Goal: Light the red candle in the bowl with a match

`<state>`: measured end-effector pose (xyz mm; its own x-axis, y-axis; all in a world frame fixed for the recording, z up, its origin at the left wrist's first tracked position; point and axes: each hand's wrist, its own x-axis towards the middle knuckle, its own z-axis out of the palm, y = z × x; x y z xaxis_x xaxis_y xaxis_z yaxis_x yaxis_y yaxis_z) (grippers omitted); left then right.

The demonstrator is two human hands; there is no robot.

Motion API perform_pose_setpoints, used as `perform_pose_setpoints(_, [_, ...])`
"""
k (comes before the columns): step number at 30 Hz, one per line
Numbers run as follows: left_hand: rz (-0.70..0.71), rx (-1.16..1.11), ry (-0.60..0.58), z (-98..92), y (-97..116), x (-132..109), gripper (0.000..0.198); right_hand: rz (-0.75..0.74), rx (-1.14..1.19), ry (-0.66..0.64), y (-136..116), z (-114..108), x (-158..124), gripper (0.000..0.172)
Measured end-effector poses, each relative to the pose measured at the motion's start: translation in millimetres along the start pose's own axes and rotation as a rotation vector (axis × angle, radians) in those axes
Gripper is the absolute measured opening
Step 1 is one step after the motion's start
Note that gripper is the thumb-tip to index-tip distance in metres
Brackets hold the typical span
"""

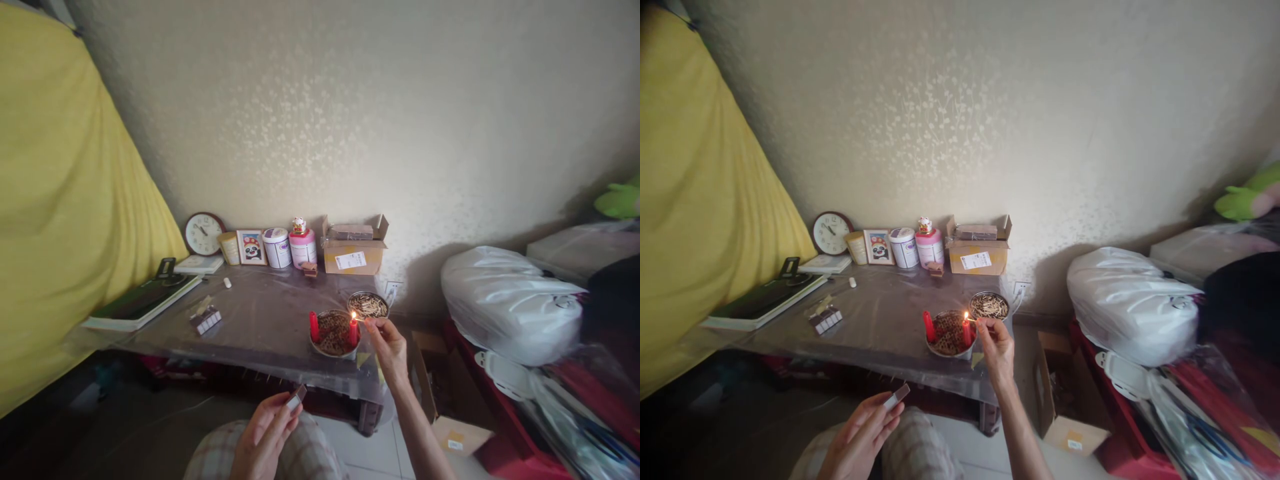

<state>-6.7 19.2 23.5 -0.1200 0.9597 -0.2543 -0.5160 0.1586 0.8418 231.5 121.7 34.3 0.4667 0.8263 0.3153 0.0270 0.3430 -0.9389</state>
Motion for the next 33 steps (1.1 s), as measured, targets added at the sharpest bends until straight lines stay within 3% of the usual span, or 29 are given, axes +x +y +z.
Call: perform_pose_setpoints(33, [-0.026,0.046,-0.005,-6.2,-0.6,2.4,0.035,0.003,-0.013,-0.001,-20.3,-2.6,-8.1,0.033])
